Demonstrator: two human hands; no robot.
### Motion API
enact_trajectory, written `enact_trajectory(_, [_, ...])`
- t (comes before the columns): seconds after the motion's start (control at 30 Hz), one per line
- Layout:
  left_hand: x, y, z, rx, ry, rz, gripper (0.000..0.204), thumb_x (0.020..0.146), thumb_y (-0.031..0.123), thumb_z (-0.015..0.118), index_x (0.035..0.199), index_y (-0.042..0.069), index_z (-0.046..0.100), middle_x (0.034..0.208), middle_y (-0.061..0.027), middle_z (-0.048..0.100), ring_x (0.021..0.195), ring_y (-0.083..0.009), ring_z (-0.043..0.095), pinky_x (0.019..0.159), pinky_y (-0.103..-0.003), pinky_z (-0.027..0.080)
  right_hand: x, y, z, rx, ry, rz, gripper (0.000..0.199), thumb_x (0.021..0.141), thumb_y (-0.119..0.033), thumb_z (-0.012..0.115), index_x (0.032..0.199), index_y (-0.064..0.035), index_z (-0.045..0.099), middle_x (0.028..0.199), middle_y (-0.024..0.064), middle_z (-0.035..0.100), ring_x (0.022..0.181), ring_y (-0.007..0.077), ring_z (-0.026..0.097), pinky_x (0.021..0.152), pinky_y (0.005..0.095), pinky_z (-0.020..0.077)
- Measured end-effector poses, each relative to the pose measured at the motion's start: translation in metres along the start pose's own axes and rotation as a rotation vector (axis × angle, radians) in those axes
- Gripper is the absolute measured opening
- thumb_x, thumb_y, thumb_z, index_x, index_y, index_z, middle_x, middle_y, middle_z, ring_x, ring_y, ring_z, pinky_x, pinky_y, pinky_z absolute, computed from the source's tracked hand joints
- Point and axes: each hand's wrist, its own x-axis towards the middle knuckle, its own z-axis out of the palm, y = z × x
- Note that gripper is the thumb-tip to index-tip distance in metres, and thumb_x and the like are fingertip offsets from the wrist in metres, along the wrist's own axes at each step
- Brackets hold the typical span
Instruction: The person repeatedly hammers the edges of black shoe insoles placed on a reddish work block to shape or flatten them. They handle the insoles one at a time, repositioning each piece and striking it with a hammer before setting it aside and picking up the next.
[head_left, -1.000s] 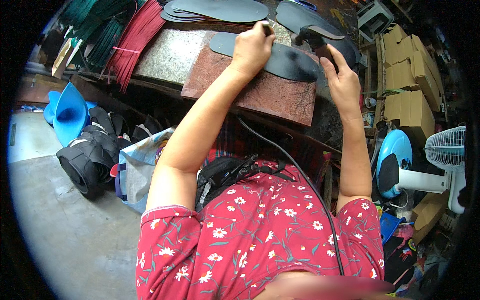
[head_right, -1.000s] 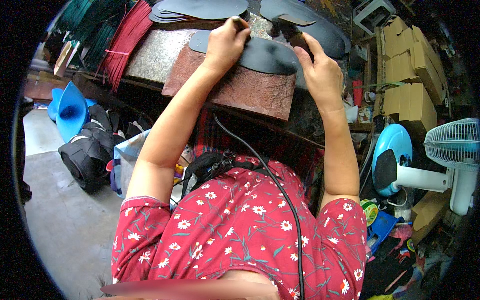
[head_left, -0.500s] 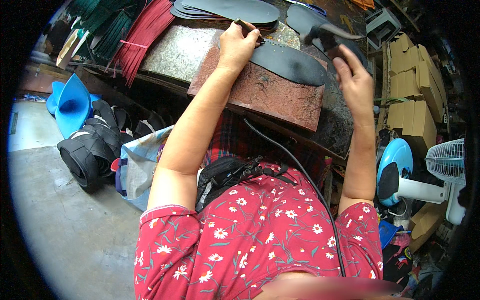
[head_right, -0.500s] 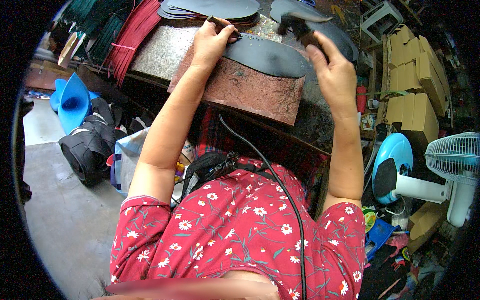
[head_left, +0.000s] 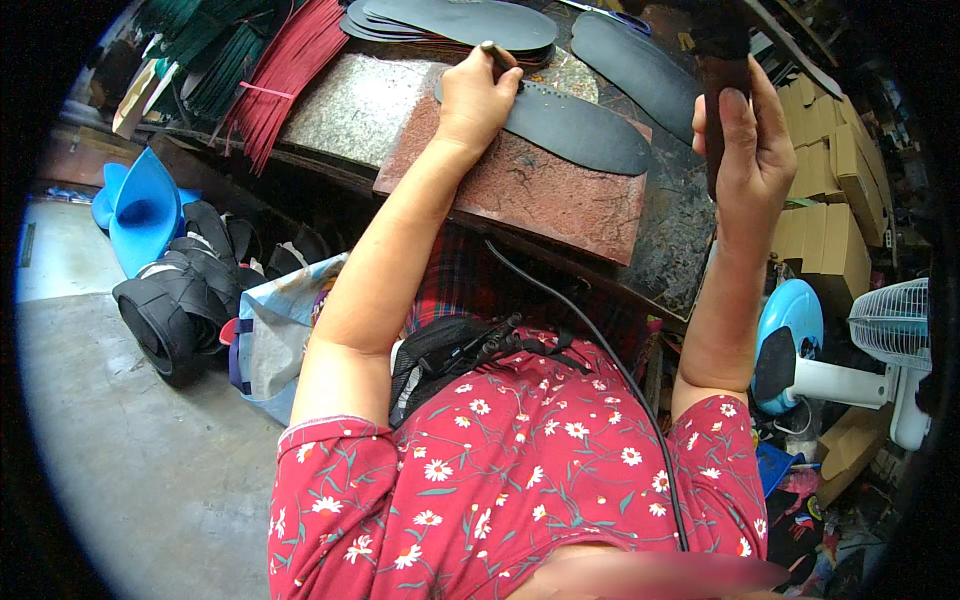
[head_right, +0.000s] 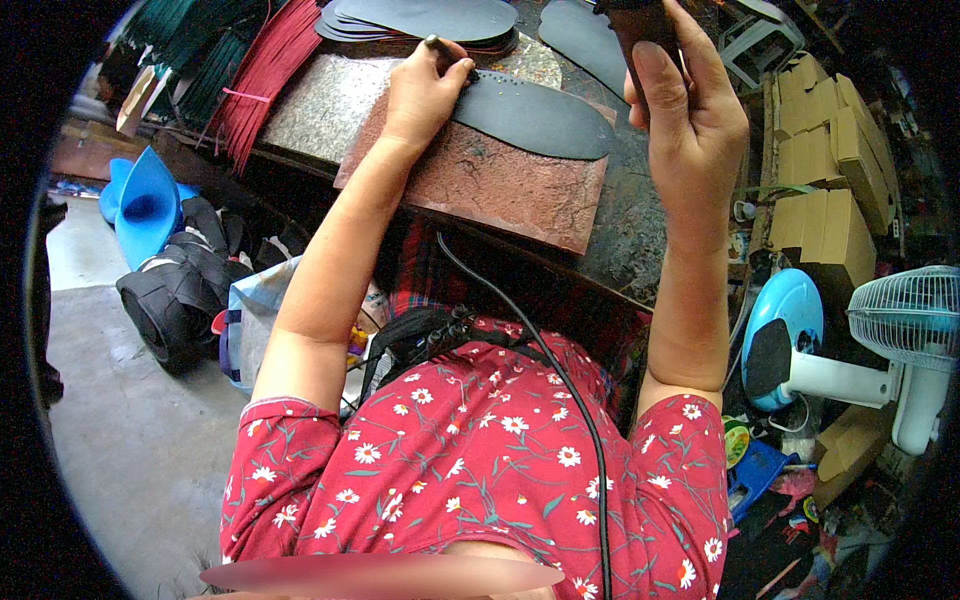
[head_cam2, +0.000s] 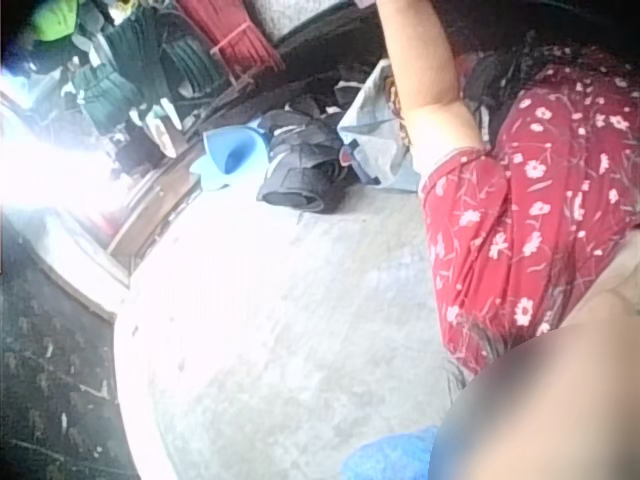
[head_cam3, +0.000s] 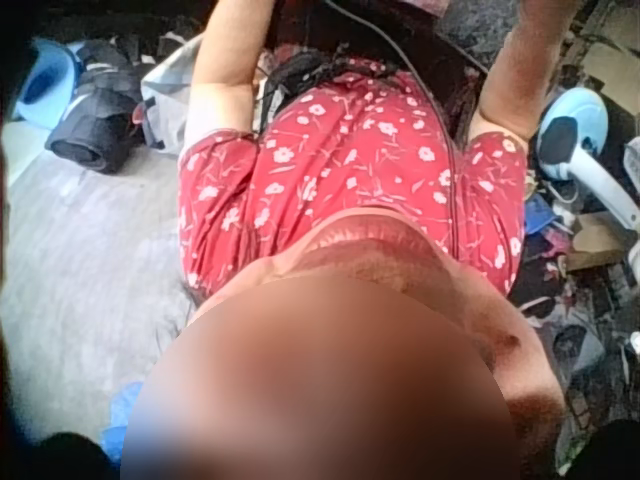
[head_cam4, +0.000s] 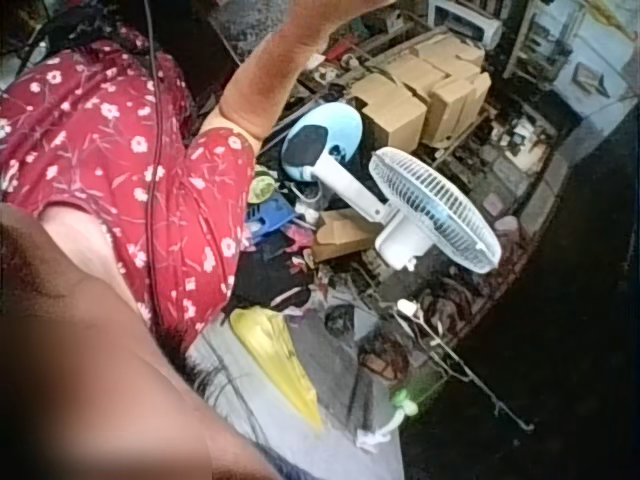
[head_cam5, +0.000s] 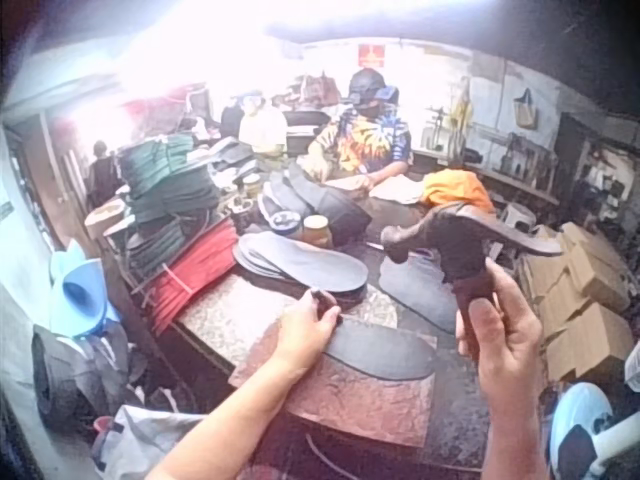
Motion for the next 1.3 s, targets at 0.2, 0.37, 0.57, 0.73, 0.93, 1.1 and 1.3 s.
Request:
enact_trajectory(0.2, [-0.004, 0.015, 0.011, 0.33, -0.062, 0.272, 0.018, 0.084, 0.013, 0.068, 0.096, 0.004, 0.058, 0.082, -0.0225, 0.066, 0.079, -0.0396, 0.066, 0.069, -0.042, 0.054, -0.021, 0.041, 0.025, -0.604, -0.152, 0.189, 0.043, 0.095, -0.04, 0.06, 0.129, -0.0135, 0.06, 0.092, 0.0132, 0.073, 0.083, 0.0318, 0.071, 0.073, 0.0386, 0.053])
enact_trajectory(0.37, [0.002, -0.005, 0.009, -0.566, -0.014, -0.343, 0.01, 0.094, 0.005, 0.059, 0.099, -0.003, 0.057, 0.089, -0.0116, 0.069, 0.078, -0.0157, 0.069, 0.068, -0.025, 0.06, -0.031, 0.067, 0.001, -0.456, -0.113, 0.41, 0.044, 0.095, -0.042, 0.06, 0.129, -0.0138, 0.061, 0.089, 0.0119, 0.073, 0.077, 0.023, 0.07, 0.073, 0.0345, 0.0522])
enact_trajectory(0.57, [0.003, -0.004, 0.006, -0.033, -0.044, 0.002, 0.019, 0.089, 0.013, 0.068, 0.103, 0.003, 0.058, 0.082, -0.014, 0.07, 0.077, -0.0233, 0.071, 0.068, -0.033, 0.057, -0.009, 0.002, -0.005, -0.135, 0.024, 0.035, 0.039, 0.095, -0.023, 0.065, 0.132, -0.0112, 0.06, 0.071, -0.0027, 0.058, 0.059, 0.0029, 0.048, 0.053, 0.0202, 0.0426])
enact_trajectory(0.73, [-0.002, 0.018, 0.015, 0.282, -0.071, 0.296, 0.016, 0.085, 0.014, 0.068, 0.096, 0.005, 0.061, 0.075, -0.0196, 0.065, 0.075, -0.039, 0.066, 0.067, -0.042, 0.054, -0.018, 0.022, 0.02, -0.533, -0.154, 0.048, 0.041, 0.095, -0.036, 0.061, 0.13, -0.0142, 0.059, 0.105, 0.0197, 0.069, 0.096, 0.036, 0.068, 0.077, 0.0397, 0.0538])
enact_trajectory(0.93, [0.003, 0.001, 0.014, -0.591, -0.028, -0.33, 0.012, 0.092, 0.008, 0.063, 0.095, -0.003, 0.061, 0.087, -0.0089, 0.071, 0.082, -0.0127, 0.069, 0.069, -0.025, 0.059, -0.033, 0.059, -0.003, -0.558, -0.119, 0.341, 0.042, 0.095, -0.04, 0.06, 0.128, -0.0138, 0.06, 0.1, 0.0163, 0.071, 0.086, 0.0287, 0.071, 0.074, 0.0356, 0.0525])
enact_trajectory(1.1, [0.003, 0.001, 0.012, -0.225, -0.105, -0.123, 0.015, 0.089, 0.012, 0.067, 0.099, 0.001, 0.064, 0.086, -0.01, 0.072, 0.08, -0.0169, 0.071, 0.069, -0.028, 0.056, -0.014, 0.002, -0.011, -0.231, -0.034, 0.104, 0.041, 0.099, -0.023, 0.058, 0.137, -0.0094, 0.054, 0.077, -0.0006, 0.059, 0.065, 0.0037, 0.05, 0.056, 0.0187, 0.0419])
enact_trajectory(1.3, [-0.004, 0.019, 0.021, 0.324, -0.125, 0.361, 0.016, 0.086, 0.014, 0.068, 0.096, 0.006, 0.059, 0.079, -0.0176, 0.067, 0.078, -0.0363, 0.067, 0.069, -0.041, 0.054, -0.025, 0.03, 0.017, -0.585, -0.181, 0.231, 0.043, 0.095, -0.039, 0.06, 0.13, -0.0138, 0.058, 0.104, 0.0163, 0.07, 0.095, 0.035, 0.069, 0.079, 0.0403, 0.0527])
